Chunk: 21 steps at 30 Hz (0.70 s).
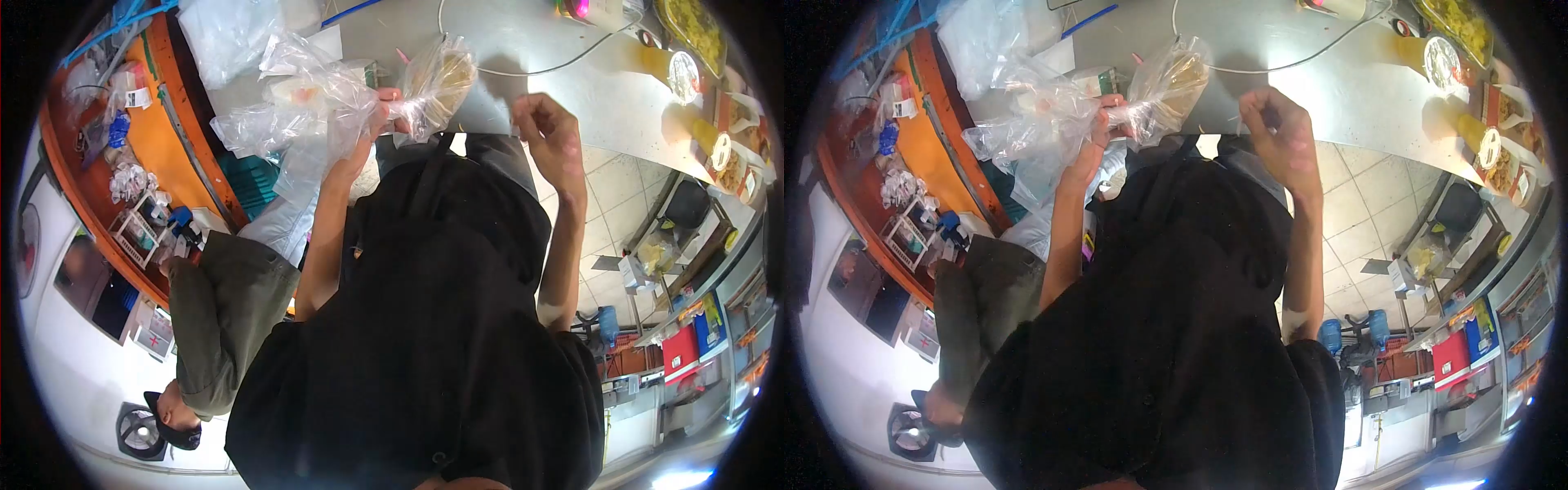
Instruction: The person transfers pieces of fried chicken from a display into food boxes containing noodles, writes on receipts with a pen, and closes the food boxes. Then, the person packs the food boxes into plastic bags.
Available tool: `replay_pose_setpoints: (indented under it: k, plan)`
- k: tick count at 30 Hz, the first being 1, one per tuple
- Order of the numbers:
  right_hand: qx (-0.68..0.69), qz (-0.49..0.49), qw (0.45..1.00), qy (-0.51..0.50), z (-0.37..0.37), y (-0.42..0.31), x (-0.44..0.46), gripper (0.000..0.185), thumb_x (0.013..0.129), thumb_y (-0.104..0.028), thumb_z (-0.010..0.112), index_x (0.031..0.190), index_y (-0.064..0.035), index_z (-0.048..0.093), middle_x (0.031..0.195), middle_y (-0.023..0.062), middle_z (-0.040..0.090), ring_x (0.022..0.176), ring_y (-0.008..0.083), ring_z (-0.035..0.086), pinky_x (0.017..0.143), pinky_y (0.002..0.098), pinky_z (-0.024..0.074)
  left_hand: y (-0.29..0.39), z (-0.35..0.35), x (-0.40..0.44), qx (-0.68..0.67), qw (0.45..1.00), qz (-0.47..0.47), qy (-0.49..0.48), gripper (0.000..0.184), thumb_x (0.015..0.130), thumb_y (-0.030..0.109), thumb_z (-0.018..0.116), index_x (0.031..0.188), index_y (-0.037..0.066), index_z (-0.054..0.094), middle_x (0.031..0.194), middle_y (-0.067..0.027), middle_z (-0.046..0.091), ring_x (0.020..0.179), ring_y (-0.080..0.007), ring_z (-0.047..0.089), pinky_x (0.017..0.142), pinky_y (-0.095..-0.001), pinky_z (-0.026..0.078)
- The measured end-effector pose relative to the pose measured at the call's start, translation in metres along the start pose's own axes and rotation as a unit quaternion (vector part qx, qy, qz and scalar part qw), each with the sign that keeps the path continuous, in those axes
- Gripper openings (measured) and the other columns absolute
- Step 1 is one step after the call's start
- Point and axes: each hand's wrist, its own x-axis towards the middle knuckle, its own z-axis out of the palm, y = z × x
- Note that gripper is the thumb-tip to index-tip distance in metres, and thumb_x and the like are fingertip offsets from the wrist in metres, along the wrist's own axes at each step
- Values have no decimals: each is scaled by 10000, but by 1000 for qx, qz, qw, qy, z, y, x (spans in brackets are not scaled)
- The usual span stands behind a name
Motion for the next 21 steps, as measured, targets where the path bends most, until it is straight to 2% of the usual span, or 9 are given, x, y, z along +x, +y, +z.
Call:
replay_pose_setpoints:
  k: [3, 7, 8, 10, 11, 15, 18, 19, 21]
  plan:
    - [-240, -131, 962, 20, -11, 20, -16, 213, 894, -17, 593, 1104, 2, 626, 909, 113, 666, 761, 190, 621, 718, 298, 502, -9, -15, 0, 93, 995, -9, -25, 402, 953, 365, 603, 1173, 28, 599, 1096, -90, 615, 950, -184, 614, 806, -341, 521]
    - [-142, -160, 974, 79, 21, -13, -13, 214, 910, 10, 590, 1113, -24, 647, 851, 80, 642, 811, 119, 612, 654, 244, 460, 5, -8, -4, 257, 966, -20, -18, 440, 983, 372, 547, 1240, 16, 572, 1250, -100, 577, 1082, -178, 574, 891, -330, 480]
    - [-23, -123, 990, 57, 33, -23, -10, 212, 903, 13, 600, 1105, -27, 649, 837, 76, 638, 786, 113, 605, 644, 241, 454, 2, -13, -3, 367, 925, 89, -47, 402, 969, 306, 554, 1256, 25, 568, 1190, -95, 603, 997, -174, 594, 834, -337, 494]
    - [21, -125, 992, 3, 53, -42, -6, 240, 838, 40, 609, 1067, -25, 642, 921, 156, 664, 791, 325, 647, 664, 358, 508, -4, -24, -2, 552, 792, 241, -101, 384, 946, 211, 560, 1289, 38, 549, 1121, -92, 634, 892, -173, 618, 757, -347, 512]
    - [-12, -183, 983, 7, 59, -44, 1, 195, 838, 24, 632, 1028, -18, 638, 890, 153, 663, 755, 298, 651, 625, 356, 501, -1, -24, -2, 624, 715, 291, -119, 395, 939, 183, 560, 1307, 42, 535, 1112, -92, 639, 873, -175, 622, 738, -351, 518]
    - [0, -204, 979, -6, 77, -49, 29, 155, 830, 4, 652, 983, -20, 638, 855, 153, 655, 753, 291, 645, 639, 366, 496, 23, -14, -24, 850, 444, 229, -168, 496, 933, 219, 523, 1388, 38, 438, 1272, -119, 568, 1056, -215, 575, 816, -355, 509]
    - [-23, -276, 958, 72, 87, -60, 63, 100, 839, -3, 639, 938, -12, 636, 823, 151, 641, 736, 302, 632, 650, 381, 489, 31, 22, -2, 762, 645, 28, -52, 535, 803, 158, 637, 1312, 64, 503, 1310, -133, 507, 1044, -237, 538, 842, -353, 479]
    - [-43, -287, 949, 123, 94, -63, 83, 58, 844, -40, 641, 896, -16, 638, 797, 142, 624, 699, 303, 611, 632, 398, 473, 22, 24, -9, 636, 753, 158, 57, 533, 748, 93, 665, 1269, 71, 552, 1269, -140, 528, 1016, -252, 532, 866, -359, 455]
    - [-157, -346, 893, 240, 106, -74, 137, 65, 843, -93, 668, 871, -35, 665, 811, 79, 644, 678, 221, 600, 573, 356, 433, 25, 20, -6, 517, 838, 101, 139, 540, 689, 34, 668, 1225, 57, 602, 1261, -133, 552, 1105, -254, 499, 948, -366, 396]
